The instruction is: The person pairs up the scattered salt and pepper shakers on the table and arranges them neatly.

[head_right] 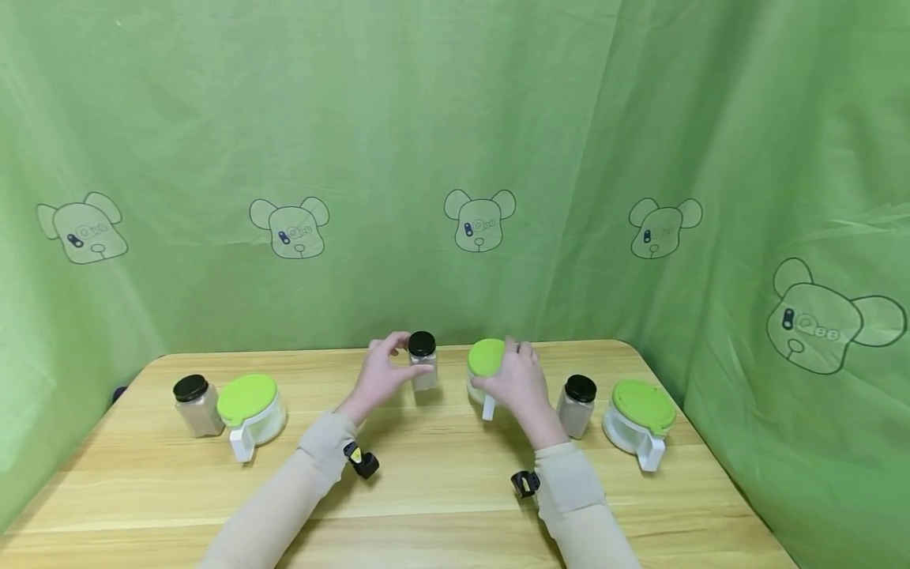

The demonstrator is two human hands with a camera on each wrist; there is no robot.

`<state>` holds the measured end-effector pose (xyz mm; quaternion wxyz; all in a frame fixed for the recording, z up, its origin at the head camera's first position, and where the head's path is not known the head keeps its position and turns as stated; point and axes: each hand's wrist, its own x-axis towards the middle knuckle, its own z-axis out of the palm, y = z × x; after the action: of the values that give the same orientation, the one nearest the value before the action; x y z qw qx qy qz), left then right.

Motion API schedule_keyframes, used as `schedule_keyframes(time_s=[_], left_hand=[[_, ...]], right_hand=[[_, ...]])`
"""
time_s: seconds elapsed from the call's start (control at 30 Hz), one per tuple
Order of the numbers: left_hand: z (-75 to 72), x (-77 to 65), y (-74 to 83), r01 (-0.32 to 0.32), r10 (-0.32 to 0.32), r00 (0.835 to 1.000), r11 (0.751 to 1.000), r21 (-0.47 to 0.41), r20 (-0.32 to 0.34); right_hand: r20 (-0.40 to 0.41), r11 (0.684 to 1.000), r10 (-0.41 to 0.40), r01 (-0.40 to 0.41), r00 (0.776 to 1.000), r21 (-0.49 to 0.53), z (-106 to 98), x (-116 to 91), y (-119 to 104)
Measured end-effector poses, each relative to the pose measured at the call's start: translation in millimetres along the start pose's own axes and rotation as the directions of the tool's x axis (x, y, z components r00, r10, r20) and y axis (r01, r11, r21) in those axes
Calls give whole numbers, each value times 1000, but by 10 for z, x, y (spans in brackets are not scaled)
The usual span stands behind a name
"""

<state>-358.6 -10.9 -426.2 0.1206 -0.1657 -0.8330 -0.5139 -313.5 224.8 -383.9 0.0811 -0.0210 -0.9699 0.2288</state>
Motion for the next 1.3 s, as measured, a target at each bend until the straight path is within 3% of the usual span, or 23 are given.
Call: schedule_keyframes(time_s=[0.23,0.6,1.3], left_hand=[[-76,-68,-9,-7,7,1000,1000,8,-3],[-228,-187,34,-22,22,1000,1000,7,0],[-571,-363,-100,-42,42,999,999,19,-12]], right_hand=[[8,1000,12,-12,1000,17,23,-20,-33],[2,999,-42,42,999,5,53,-57,-98],[4,994,-108,108,994,26,180,-143,-336]])
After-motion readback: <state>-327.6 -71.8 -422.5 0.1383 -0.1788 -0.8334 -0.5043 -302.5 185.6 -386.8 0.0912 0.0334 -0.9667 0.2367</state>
